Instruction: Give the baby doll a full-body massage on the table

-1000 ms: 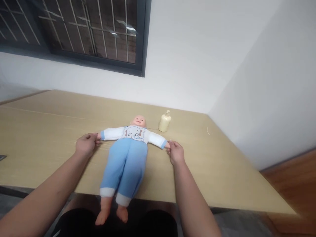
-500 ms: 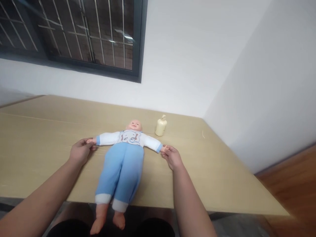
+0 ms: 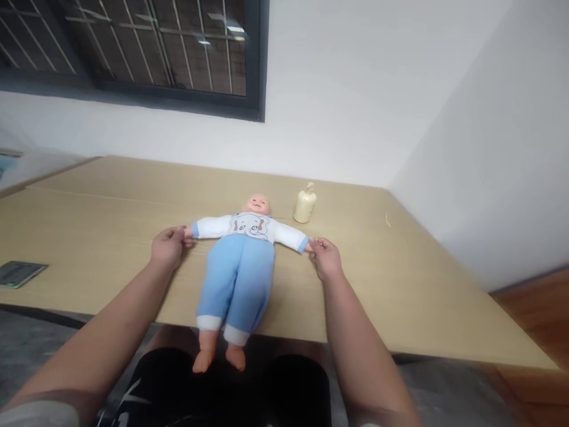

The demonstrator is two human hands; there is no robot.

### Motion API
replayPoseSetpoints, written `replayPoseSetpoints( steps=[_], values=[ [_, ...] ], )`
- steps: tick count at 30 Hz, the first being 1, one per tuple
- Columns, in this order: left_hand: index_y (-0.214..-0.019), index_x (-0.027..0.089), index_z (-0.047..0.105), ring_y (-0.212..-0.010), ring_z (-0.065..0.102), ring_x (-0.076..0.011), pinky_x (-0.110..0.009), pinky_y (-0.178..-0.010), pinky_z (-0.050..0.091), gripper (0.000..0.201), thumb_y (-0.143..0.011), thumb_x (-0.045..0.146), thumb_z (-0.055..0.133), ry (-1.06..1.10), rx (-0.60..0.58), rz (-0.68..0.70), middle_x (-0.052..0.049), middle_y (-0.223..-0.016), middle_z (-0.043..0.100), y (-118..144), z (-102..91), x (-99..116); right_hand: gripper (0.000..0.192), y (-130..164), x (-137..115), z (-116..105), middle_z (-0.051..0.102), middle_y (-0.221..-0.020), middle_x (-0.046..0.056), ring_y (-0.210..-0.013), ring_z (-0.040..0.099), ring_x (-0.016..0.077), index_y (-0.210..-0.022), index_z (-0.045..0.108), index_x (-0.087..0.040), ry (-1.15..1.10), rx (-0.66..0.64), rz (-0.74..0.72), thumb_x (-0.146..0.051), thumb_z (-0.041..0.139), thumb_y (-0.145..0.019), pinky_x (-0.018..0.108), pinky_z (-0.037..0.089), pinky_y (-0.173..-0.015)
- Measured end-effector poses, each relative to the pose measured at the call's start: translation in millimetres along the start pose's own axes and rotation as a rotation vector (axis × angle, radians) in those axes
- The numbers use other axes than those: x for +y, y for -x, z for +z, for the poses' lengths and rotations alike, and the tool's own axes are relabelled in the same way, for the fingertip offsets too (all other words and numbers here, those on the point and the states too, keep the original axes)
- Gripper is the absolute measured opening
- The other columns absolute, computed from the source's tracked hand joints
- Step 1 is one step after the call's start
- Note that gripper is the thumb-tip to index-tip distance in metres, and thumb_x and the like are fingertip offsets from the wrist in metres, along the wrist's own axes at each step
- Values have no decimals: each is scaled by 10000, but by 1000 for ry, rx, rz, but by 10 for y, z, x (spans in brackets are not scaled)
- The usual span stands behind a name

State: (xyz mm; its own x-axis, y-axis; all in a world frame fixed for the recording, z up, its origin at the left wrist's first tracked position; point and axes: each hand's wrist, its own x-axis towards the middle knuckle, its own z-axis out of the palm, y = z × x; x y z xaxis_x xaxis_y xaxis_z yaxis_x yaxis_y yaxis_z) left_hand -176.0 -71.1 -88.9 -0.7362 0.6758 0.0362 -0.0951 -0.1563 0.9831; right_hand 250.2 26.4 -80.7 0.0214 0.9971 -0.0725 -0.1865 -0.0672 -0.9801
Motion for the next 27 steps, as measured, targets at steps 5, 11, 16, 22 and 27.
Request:
replayPoseSetpoints(
  steps=[5,11,16,22,27],
  values=[
    [-1103,79,650,-547,624,-125,-307,-579,568,382,-737,182,687,59,-57,-41,-69,-777,680,-34,-42,-12,421,-63,73,0,584,-609,-45,-438,453,75,-1005,654,-212,-20,71,-26,-491,785,-719,196,350,-398],
    [-1099,101,681,-753,706,-172,-328,-723,610,476,-628,61,738,106,-127,-76,-111,-949,705,-76,-128,-13,348,-42,17,-93,664,-733,27,-526,541,108,-978,688,-181,-60,-68,36,-309,782,-669,250,478,-488],
    [-1009,89,680,-692,673,-141,-316,-692,596,394,-649,182,810,103,-144,-68,-94,-884,706,-69,-137,-15,388,4,-55,-132,679,-778,29,-578,571,112,-951,704,-177,-47,-153,62,-253,837,-594,253,506,-537],
    [-857,125,625,-534,598,-106,-272,-541,537,347,-685,343,833,59,-116,-33,-44,-741,685,-4,-104,14,446,13,-12,-67,631,-656,-21,-521,533,93,-888,668,-179,16,-123,30,-279,916,-531,203,395,-453],
    [-838,125,627,-522,602,-118,-265,-523,530,302,-774,392,753,35,-96,-21,-36,-673,665,28,-85,37,426,-9,35,-35,640,-633,-15,-472,490,75,-823,656,-176,41,-55,-6,-433,901,-586,201,357,-430]
  ],
)
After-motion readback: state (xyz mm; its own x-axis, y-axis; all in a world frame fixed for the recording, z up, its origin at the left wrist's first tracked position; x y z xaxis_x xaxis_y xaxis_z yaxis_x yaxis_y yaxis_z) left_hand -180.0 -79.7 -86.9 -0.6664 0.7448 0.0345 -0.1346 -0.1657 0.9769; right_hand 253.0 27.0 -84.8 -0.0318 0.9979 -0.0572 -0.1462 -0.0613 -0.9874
